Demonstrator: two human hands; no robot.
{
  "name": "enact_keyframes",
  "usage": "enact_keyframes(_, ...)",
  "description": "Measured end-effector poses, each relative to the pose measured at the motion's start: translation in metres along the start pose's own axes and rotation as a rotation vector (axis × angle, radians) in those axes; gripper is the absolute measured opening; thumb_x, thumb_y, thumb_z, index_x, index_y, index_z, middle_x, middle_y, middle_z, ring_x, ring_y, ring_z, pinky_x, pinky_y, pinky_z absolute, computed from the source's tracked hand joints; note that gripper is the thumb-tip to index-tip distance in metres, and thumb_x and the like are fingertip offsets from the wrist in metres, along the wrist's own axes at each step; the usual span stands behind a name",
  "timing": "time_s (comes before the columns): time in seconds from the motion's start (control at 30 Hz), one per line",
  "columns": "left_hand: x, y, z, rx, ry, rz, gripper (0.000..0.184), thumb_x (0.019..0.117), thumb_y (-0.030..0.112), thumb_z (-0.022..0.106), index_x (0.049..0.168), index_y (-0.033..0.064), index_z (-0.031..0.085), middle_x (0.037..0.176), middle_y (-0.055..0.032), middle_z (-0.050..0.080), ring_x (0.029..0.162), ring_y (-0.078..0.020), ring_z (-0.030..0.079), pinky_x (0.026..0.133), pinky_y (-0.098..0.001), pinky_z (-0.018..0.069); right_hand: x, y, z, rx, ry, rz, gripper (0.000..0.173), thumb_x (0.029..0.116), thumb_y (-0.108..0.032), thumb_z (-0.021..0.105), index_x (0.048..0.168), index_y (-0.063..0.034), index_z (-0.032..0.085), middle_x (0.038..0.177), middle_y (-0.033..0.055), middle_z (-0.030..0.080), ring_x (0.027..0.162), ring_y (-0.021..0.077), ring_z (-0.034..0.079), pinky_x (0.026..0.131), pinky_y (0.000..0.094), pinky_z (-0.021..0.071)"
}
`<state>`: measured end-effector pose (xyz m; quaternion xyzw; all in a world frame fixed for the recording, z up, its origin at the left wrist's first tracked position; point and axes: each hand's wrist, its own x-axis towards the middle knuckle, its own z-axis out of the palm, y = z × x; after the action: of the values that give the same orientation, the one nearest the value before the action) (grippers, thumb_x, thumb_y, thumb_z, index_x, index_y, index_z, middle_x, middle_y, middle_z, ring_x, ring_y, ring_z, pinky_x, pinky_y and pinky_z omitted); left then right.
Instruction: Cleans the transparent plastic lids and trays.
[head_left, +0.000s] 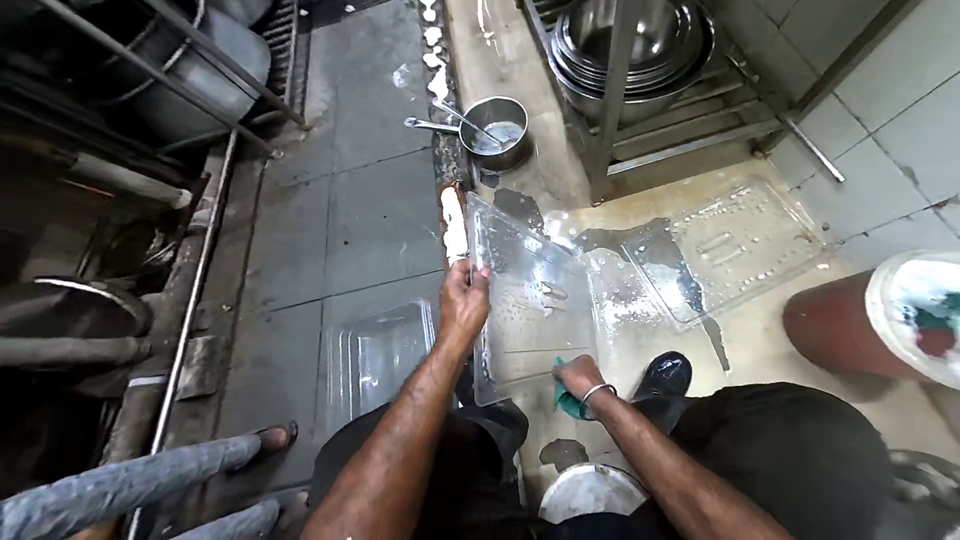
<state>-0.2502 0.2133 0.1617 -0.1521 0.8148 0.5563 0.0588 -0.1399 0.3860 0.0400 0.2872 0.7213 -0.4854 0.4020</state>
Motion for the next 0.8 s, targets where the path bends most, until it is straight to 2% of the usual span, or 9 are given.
enact_keyframes(0.07,0.006,-0.001,0.004,-0.015,0.016,0.013,0.017,0.1051,0.014,0.056,0.118,0.0033,0.06,0.083,-0.0081,0.057,0.062,-0.0161,0.052,0.056,-0.035,0.0478,-0.044,-0.021,0.003,0.028,-0.044,-0.169,0.026,0.0897,-0.029,0.071,0.082,-0.0037,0.068,0.08,0.0106,0.067,0.074,0.0227,0.066,0.071,0.0457,0.0546)
enact_keyframes(0.2,0.007,0.003,0.005,0.01,0.026,0.002,0.024,0.1024,0.014,0.061,0.123,0.0027,0.062,0.092,-0.0125,0.065,0.071,-0.0209,0.061,0.065,-0.0417,0.053,-0.101,-0.055,0.007,-0.084,-0.099,-0.511,0.027,0.0879,-0.03,0.068,0.071,-0.0082,0.063,0.066,0.0035,0.061,0.063,0.0168,0.061,0.063,0.0426,0.0502)
enact_keyframes(0.33,0.003,0.004,0.004,-0.042,0.035,-0.011,0.023,0.1014,0.011,0.063,0.122,0.0018,0.06,0.088,-0.0107,0.063,0.064,-0.0172,0.056,0.058,-0.036,0.0497,-0.124,-0.073,0.009,0.037,-0.179,-0.711,0.019,0.087,-0.023,0.068,0.075,-0.0082,0.067,0.067,0.002,0.063,0.061,0.012,0.062,0.061,0.0369,0.0512)
enact_keyframes(0.43,-0.006,0.006,0.003,-0.056,0.032,-0.023,0.024,0.1024,0.01,0.061,0.124,0.0008,0.059,0.086,-0.0101,0.061,0.062,-0.0155,0.054,0.056,-0.0335,0.0488,-0.127,-0.08,-0.006,0.103,-0.133,-0.975,0.021,0.0903,-0.019,0.064,0.097,-0.0038,0.076,0.092,0.0066,0.07,0.082,0.0132,0.067,0.075,0.0351,0.0569)
enact_keyframes(0.53,-0.014,0.005,0.002,-0.091,0.022,-0.029,0.021,0.1036,0.015,0.062,0.121,0.0036,0.061,0.085,-0.0088,0.063,0.066,-0.0163,0.056,0.062,-0.0352,0.0492,-0.11,-0.089,-0.022,0.168,0.127,-1.112,0.024,0.095,-0.016,0.061,0.111,-0.004,0.075,0.109,0.0087,0.071,0.093,0.0157,0.069,0.08,0.0364,0.0592)
enact_keyframes(0.57,-0.013,0.003,0.004,-0.116,0.017,-0.031,0.019,0.1048,0.018,0.061,0.119,0.0047,0.061,0.083,-0.0078,0.061,0.064,-0.0153,0.055,0.058,-0.0333,0.0488,-0.101,-0.09,-0.02,0.167,0.203,-1.125,0.027,0.0966,-0.014,0.06,0.118,-0.0034,0.072,0.118,0.0103,0.069,0.102,0.0177,0.068,0.087,0.0379,0.0584)
enact_keyframes(0.63,-0.011,-0.001,0.006,-0.185,0.015,-0.025,0.019,0.1067,0.021,0.057,0.116,0.005,0.062,0.082,-0.0075,0.061,0.066,-0.016,0.057,0.06,-0.0345,0.0506,-0.078,-0.086,0.0,0.126,0.245,-1.149,0.04,0.0982,-0.013,0.057,0.136,-0.0012,0.063,0.142,0.0173,0.059,0.129,0.0273,0.059,0.105,0.0459,0.052)
enact_keyframes(0.7,-0.012,0.003,0.007,-0.271,0.034,-0.026,0.022,0.1081,0.022,0.053,0.114,0.0042,0.064,0.085,-0.0079,0.063,0.073,-0.0169,0.06,0.068,-0.0379,0.0526,-0.064,-0.079,0.033,0.117,0.227,-1.191,0.055,0.1002,-0.023,0.052,0.151,-0.0018,0.049,0.161,0.0204,0.039,0.149,0.0334,0.039,0.12,0.0505,0.0387)
enact_keyframes(0.8,-0.02,0.008,0.003,-0.329,0.014,-0.049,0.03,0.11,0.031,0.046,0.12,0.0088,0.062,0.088,-0.0037,0.064,0.074,-0.0116,0.062,0.068,-0.0327,0.0549,-0.049,-0.078,0.055,0.143,0.26,-1.28,0.064,0.1077,-0.048,0.037,0.154,-0.0044,0.046,0.166,0.0193,0.032,0.155,0.0326,0.029,0.127,0.0525,0.0264)
